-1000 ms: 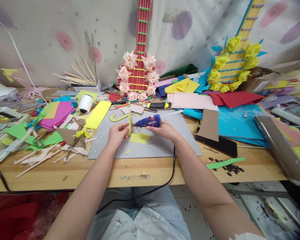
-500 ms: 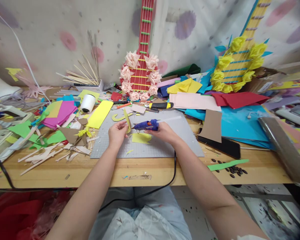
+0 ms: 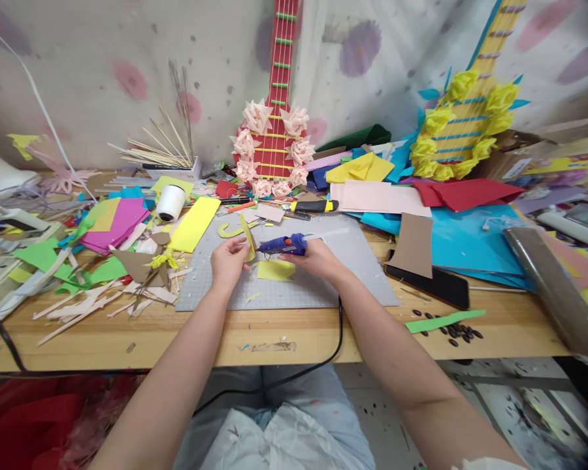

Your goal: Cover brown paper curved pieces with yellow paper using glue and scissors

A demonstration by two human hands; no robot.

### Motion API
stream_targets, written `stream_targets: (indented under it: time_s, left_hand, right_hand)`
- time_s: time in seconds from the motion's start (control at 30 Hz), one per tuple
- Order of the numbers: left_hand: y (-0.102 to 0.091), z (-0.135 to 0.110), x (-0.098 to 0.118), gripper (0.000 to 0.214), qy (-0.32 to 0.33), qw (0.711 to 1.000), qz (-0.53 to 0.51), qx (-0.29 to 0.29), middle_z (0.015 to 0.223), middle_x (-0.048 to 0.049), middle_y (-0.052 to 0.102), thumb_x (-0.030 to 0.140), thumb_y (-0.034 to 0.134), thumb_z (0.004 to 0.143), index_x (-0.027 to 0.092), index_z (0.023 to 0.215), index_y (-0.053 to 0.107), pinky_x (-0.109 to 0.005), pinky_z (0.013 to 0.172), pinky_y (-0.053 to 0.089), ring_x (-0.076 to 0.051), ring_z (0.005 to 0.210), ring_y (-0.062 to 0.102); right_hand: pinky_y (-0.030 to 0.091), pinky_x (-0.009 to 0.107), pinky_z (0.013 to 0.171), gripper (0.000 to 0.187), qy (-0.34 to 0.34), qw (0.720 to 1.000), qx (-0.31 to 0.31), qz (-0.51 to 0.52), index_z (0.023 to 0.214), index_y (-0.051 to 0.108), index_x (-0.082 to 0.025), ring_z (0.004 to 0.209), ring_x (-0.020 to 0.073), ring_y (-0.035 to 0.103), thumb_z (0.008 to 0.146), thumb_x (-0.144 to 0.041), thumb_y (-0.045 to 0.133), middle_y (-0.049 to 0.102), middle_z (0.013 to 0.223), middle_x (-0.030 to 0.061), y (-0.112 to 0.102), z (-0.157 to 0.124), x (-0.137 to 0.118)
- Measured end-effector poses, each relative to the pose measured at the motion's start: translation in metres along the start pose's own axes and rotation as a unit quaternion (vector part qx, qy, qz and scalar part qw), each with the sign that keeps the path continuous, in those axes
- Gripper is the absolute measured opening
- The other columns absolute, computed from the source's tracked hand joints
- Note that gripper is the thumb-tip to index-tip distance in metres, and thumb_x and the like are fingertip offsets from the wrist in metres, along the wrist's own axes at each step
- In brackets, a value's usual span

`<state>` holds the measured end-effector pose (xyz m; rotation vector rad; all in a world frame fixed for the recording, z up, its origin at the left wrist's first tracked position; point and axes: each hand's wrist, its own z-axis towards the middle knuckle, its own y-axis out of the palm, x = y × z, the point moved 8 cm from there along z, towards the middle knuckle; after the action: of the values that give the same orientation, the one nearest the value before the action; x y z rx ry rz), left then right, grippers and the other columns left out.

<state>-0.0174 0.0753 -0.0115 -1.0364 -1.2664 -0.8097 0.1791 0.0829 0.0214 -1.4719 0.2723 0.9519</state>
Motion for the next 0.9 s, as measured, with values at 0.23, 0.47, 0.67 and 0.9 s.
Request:
stream_targets:
  time_s: [0.23, 0.47, 0.67, 0.9]
  left_hand:
    - [-0.0008, -0.0001, -0.0005, 0.033, -0.002, 1.0, -0.003, 0.002, 0.076, -0.0059, 0.067, 0.023, 0.063, 0.065, 0.009, 0.095, 0.064, -0.019, 0.037, 0.044, -0.008, 0.044, 0.053]
    - [-0.0001, 0.0014, -0.0019, 0.034, -0.002, 1.0, -0.013, 0.003, 0.072, -0.0045, 0.065, 0.023, 0.064, 0.063, 0.009, 0.094, 0.065, -0.02, 0.036, 0.044, -0.008, 0.043, 0.053]
    - [-0.0005, 0.0023, -0.0034, 0.032, 0.002, 1.0, -0.025, 0.008, 0.07, -0.0041, 0.065, 0.022, 0.065, 0.062, 0.01, 0.091, 0.065, -0.02, 0.035, 0.044, -0.01, 0.046, 0.055]
    - [0.0003, 0.0009, -0.0026, 0.03, 0.01, 1.0, -0.028, -0.003, 0.068, -0.0033, 0.064, 0.023, 0.065, 0.062, 0.011, 0.089, 0.066, -0.019, 0.037, 0.044, -0.01, 0.05, 0.055]
  right_hand:
    - [0.038, 0.023, 0.059, 0.037, -0.004, 1.0, -0.023, -0.018, 0.089, 0.068, -0.02, 0.066, 0.015, 0.054, 0.072, -0.051, 0.057, 0.064, 0.073, 0.0023, 0.0013, -0.0006, -0.0008]
    - [0.039, 0.023, 0.061, 0.036, -0.008, 1.0, -0.011, -0.005, 0.092, 0.067, -0.02, 0.069, 0.0146, 0.054, 0.073, -0.049, 0.057, 0.065, 0.079, 0.0027, 0.0014, -0.0001, 0.0002]
    - [0.039, 0.023, 0.058, 0.036, -0.011, 1.0, -0.018, -0.021, 0.09, 0.068, -0.02, 0.064, 0.014, 0.054, 0.073, -0.05, 0.057, 0.065, 0.073, 0.0022, 0.0032, 0.0006, 0.0037]
    - [0.043, 0.024, 0.065, 0.037, -0.027, 1.0, 0.003, 0.016, 0.097, 0.066, -0.02, 0.076, 0.0161, 0.059, 0.073, -0.048, 0.058, 0.068, 0.086, 0.0026, 0.0001, 0.0017, 0.0]
